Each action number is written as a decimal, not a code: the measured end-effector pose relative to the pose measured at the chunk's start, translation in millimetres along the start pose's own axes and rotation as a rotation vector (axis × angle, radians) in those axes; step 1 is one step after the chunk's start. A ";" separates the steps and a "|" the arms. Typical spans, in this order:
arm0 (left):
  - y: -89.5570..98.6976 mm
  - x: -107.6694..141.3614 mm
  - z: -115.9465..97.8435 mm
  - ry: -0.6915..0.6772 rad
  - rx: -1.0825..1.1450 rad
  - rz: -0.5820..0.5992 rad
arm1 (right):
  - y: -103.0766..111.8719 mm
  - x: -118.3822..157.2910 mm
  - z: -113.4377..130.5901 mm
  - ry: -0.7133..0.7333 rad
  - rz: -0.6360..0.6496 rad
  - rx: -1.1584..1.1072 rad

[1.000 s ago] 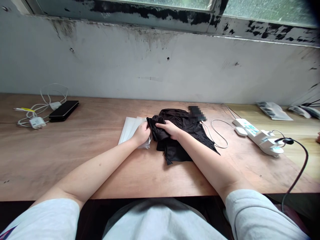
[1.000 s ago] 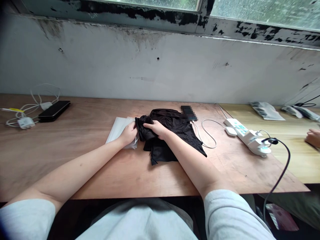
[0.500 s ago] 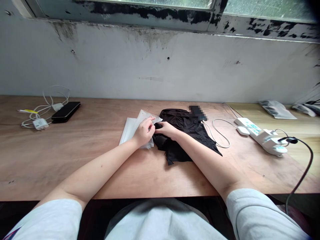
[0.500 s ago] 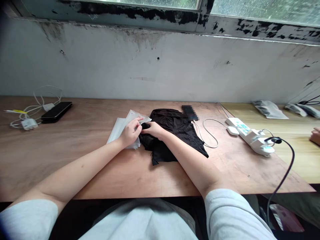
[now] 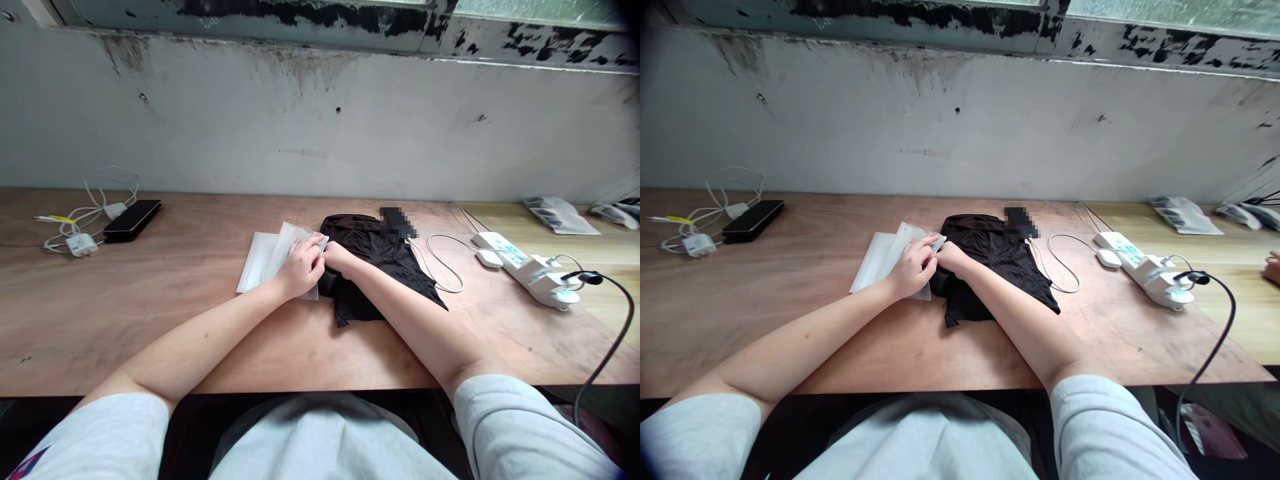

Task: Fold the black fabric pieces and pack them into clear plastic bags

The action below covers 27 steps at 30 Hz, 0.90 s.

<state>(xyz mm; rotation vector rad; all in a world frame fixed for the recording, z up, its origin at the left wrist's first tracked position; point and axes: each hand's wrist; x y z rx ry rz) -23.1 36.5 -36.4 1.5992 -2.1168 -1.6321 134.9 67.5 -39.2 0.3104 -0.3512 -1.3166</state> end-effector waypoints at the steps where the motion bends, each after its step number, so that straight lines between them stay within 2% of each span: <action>1: -1.1 0.2 1.6 0.018 -0.003 0.001 | 1.4 -0.3 0.1 -0.056 0.035 -0.053; 4: -2.7 0.3 5.0 0.060 0.009 -0.020 | 4.2 -1.0 0.2 -0.185 0.079 -0.089; 8: -2.6 2.2 -0.4 0.003 0.002 0.006 | -1.3 0.5 1.2 -0.072 -0.005 -0.053; 10: -3.3 3.2 -2.7 -0.005 -0.014 0.028 | -3.4 1.3 0.4 -0.033 -0.004 -0.101; 13: -4.8 1.8 2.0 0.052 -0.006 0.006 | 1.7 2.0 -2.6 -0.099 0.105 -0.303; 16: -4.4 -2.1 12.3 0.132 0.022 -0.069 | 13.1 3.8 -5.0 -0.158 0.256 -0.512; 20: -1.5 -4.7 16.3 0.179 0.024 -0.115 | 17.7 6.1 -5.8 -0.130 0.413 -0.654; 22: -1.5 -4.0 12.7 0.177 0.009 -0.114 | 11.8 6.2 -6.3 -0.096 0.402 -0.676; 27: -7.6 -4.8 3.1 0.196 0.006 -0.172 | -12.3 5.9 -7.6 0.002 0.233 -0.639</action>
Point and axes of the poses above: each hand's wrist, its own x-axis away from the middle knuckle, its own y-axis out of the back of the hand, z = x × y
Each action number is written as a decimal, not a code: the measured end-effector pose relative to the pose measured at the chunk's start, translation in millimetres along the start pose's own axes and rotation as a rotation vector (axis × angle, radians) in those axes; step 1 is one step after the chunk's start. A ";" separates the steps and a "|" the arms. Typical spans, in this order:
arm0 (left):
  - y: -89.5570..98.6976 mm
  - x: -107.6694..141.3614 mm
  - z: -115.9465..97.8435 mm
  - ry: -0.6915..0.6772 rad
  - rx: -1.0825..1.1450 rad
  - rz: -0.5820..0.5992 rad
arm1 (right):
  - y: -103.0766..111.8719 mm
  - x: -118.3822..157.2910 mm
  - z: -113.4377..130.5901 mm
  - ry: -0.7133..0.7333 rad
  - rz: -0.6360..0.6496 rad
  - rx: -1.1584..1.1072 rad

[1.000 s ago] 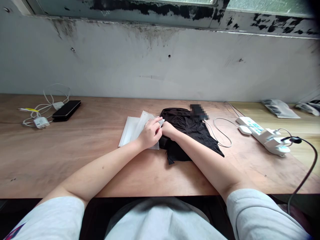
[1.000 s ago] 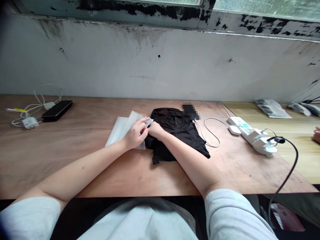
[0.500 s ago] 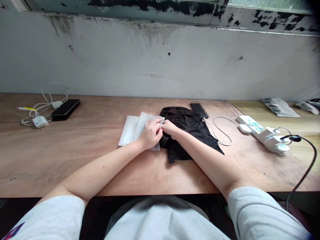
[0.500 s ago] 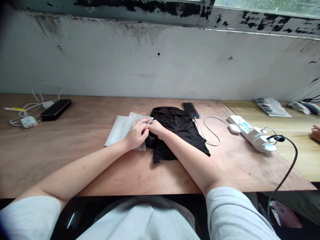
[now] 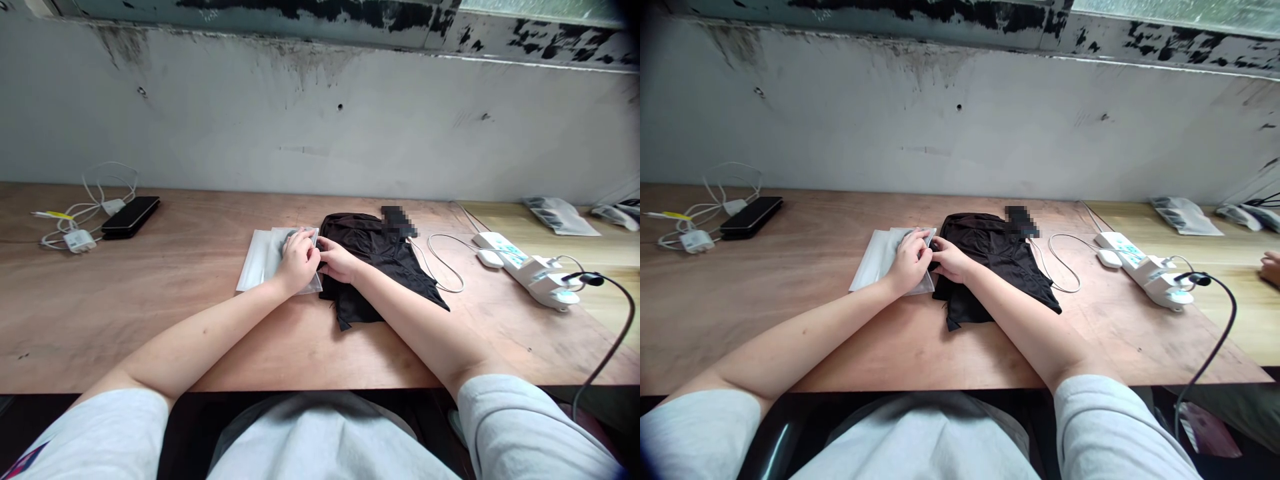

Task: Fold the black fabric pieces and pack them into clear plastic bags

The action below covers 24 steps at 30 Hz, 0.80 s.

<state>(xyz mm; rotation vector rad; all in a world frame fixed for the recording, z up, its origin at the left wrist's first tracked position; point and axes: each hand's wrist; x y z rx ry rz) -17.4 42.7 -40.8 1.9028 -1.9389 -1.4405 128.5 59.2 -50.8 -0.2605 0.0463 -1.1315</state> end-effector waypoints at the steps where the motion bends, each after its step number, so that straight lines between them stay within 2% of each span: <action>1: -0.8 -1.1 -0.7 0.010 0.004 -0.015 | -2.5 -1.0 -2.0 0.028 -0.013 0.053; 4: 1.4 -6.8 0.8 0.044 0.009 -0.009 | -3.6 -3.9 -2.6 0.151 -0.039 0.311; 7: 10.0 -11.6 8.8 0.051 -0.012 0.070 | 4.0 -5.5 3.9 0.259 -0.074 0.598; 9: 15.3 -11.2 17.2 0.006 -0.085 0.138 | 9.9 -5.3 8.7 0.243 -0.147 0.747; 11: 17.3 -7.9 25.9 -0.035 -0.188 0.230 | 13.7 -4.6 11.7 0.159 -0.213 0.802; 13: 15.7 -3.7 32.5 -0.024 -0.269 0.328 | 15.1 -3.9 13.0 0.062 -0.207 0.742; 15: 12.2 -0.8 35.5 0.011 -0.313 0.384 | 15.4 -3.3 13.7 -0.034 -0.140 0.568; 20: 7.8 -1.0 31.0 0.068 -0.359 0.375 | 16.9 0.7 16.8 -0.282 0.070 0.000; 24: 10.6 -3.3 26.5 0.112 -0.375 0.391 | 18.0 5.3 18.6 -0.322 0.281 -0.134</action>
Point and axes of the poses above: each hand's wrist, its own x-axis away from the middle knuckle, its own y-axis out of the back of the hand, z = x × y
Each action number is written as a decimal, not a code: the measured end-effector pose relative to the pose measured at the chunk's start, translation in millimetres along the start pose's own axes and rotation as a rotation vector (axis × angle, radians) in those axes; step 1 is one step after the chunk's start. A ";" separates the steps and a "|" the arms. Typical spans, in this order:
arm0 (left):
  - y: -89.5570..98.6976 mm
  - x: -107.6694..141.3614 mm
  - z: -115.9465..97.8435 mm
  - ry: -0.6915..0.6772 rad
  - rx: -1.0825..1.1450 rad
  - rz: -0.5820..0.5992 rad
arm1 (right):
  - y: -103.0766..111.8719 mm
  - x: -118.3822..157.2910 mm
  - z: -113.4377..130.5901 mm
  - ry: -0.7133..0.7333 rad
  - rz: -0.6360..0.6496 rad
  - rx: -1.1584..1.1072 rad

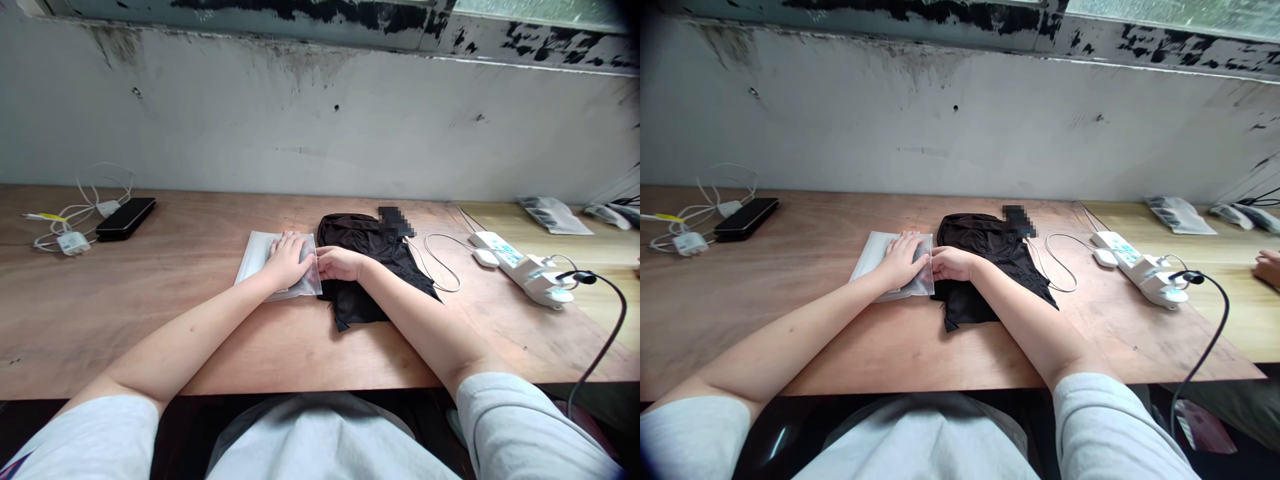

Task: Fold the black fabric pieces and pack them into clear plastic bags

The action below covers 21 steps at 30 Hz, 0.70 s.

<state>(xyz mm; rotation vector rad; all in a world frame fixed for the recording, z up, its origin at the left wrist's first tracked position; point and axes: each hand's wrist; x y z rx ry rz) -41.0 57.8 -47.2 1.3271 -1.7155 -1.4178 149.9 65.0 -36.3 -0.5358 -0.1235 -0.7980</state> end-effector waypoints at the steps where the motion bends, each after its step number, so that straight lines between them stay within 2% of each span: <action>1: 1.1 0.0 -0.4 0.009 -0.002 -0.001 | -0.1 1.1 0.0 0.002 0.035 0.003; 5: 3.4 0.0 -1.6 0.027 -0.007 -0.009 | -0.8 6.1 0.3 0.007 0.115 -0.034; 8: 3.7 -0.8 -2.2 0.030 -0.015 -0.007 | -1.9 9.1 0.8 0.007 0.138 -0.069; 11: 4.2 -1.8 -1.9 0.027 -0.023 0.023 | -1.8 7.5 2.9 0.011 0.136 0.000; 13: 5.5 -2.1 -1.2 0.001 -0.045 0.078 | 0.0 3.4 5.1 0.025 -0.012 0.162; 16: 8.7 -1.3 0.0 -0.076 -0.107 0.182 | 5.6 -3.4 7.2 0.162 -0.452 0.608; 18: 10.7 -0.3 1.1 -0.126 -0.153 0.229 | 9.5 -5.7 6.3 0.311 -0.659 0.951; 19: 11.4 0.3 1.7 -0.146 -0.174 0.245 | 10.8 -6.1 5.1 0.376 -0.701 1.115; 21: 11.6 1.4 2.6 -0.170 -0.208 0.263 | 11.4 -5.9 1.7 0.447 -0.699 1.413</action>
Point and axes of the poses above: each hand's wrist, its own x-axis away from the middle knuckle, its own y-axis out of the back of the hand, z = x × y
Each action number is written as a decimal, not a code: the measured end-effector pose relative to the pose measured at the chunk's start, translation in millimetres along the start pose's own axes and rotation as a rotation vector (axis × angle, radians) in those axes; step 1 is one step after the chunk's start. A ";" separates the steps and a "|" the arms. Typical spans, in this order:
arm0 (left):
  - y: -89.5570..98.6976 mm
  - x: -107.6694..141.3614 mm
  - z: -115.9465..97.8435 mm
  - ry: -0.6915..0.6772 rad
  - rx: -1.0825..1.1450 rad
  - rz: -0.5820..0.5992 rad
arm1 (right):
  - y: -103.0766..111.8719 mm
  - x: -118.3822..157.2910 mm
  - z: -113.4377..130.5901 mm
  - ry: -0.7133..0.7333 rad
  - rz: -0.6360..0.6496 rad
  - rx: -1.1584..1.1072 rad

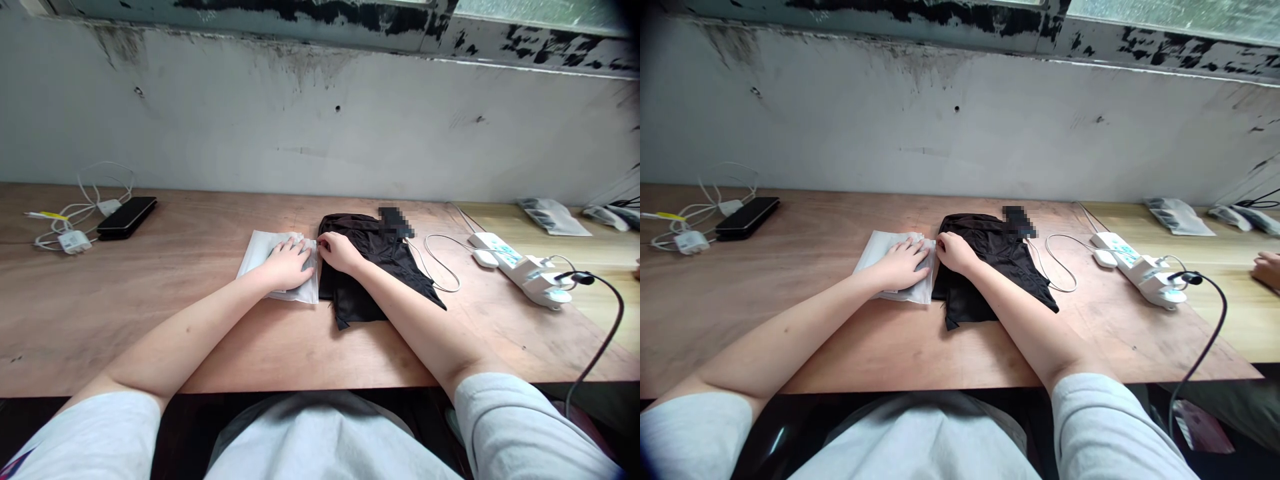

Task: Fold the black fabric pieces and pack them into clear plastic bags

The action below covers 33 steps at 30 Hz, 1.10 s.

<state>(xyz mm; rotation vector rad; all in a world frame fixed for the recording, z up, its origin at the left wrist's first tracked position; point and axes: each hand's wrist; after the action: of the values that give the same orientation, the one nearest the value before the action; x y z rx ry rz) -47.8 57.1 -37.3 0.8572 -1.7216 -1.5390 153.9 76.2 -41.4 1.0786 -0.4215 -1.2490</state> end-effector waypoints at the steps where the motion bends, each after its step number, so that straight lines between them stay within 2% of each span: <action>1: -0.7 0.4 0.1 -0.005 -0.014 0.005 | -1.4 1.4 0.4 0.049 0.008 0.111; 4: -3.8 0.1 -0.6 -0.009 -0.052 0.007 | -5.7 3.1 3.3 0.070 0.069 0.346; 8: -6.5 -2.2 -2.0 -0.010 -0.064 0.028 | -8.6 -3.2 3.7 0.019 0.146 0.415; 13: -7.0 -3.5 -1.5 -0.017 -0.040 0.007 | -5.2 -11.6 -2.0 0.018 0.165 0.313; 20: -8.8 -3.6 -1.8 -0.008 -0.009 -0.006 | 2.0 -7.8 -1.0 0.098 0.185 0.178; 22: -10.0 -3.9 -2.7 0.003 -0.003 -0.027 | 3.2 -5.5 0.0 0.165 0.200 0.123; 26: -12.5 -4.5 -3.8 0.017 0.001 -0.058 | 1.6 -0.3 -0.3 0.389 0.279 -0.046; 28: -13.7 -4.8 -4.0 0.020 -0.004 -0.062 | -0.4 1.9 -1.6 0.414 0.239 -0.046; 31: -14.6 -4.9 -4.3 0.028 -0.018 -0.076 | -2.8 3.0 -5.2 0.293 0.076 0.075; 33: -14.4 -4.5 -4.7 0.030 -0.030 -0.089 | -3.9 2.6 -8.5 0.214 0.052 0.155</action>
<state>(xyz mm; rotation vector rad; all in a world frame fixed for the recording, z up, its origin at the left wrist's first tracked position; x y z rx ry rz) -40.8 56.8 -51.5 0.9479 -1.6548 -1.5977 159.2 77.8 -49.4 1.3113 -0.3845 -1.0551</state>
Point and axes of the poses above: each hand's wrist, its own x-axis away from the middle knuckle, its own y-axis out of the back of the hand, z = x × y
